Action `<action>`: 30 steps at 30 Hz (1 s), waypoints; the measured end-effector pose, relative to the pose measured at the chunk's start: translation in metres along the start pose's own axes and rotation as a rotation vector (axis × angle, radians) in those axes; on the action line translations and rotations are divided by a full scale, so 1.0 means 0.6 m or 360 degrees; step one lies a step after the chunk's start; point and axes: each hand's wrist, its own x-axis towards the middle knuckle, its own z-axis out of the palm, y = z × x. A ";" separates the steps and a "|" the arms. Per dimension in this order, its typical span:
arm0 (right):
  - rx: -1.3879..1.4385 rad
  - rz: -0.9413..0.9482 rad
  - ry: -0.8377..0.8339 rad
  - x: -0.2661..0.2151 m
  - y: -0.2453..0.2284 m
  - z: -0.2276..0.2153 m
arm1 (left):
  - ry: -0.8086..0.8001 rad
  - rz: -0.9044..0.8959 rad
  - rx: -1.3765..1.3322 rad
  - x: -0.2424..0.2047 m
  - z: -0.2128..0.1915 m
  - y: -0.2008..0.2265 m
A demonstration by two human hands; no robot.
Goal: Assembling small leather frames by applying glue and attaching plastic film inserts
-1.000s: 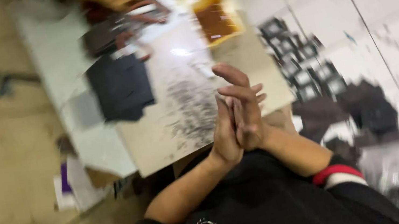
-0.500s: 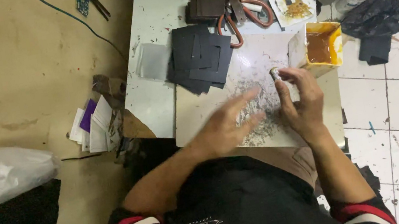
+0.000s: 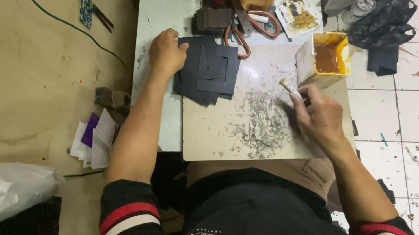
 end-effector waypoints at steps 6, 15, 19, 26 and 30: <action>0.0527 0.0073 0.0035 0.020 -0.028 -0.133 | 0.0067 0.0117 -0.0298 -0.032 -0.087 0.061; 0.0721 0.0165 0.0340 0.048 0.036 -0.190 | 0.0177 0.0528 -0.0455 -0.098 -0.178 0.146; 0.0271 -0.0043 0.0368 0.084 0.047 -0.192 | 0.0101 0.0726 -0.0601 -0.212 -0.257 0.261; 0.0079 -0.0183 -0.0018 0.139 0.052 -0.160 | -0.0079 0.1372 -0.0513 -0.360 -0.123 0.257; -0.0101 -0.0395 0.0010 0.152 0.086 -0.121 | -0.0422 0.1258 -0.0579 -0.398 -0.089 0.220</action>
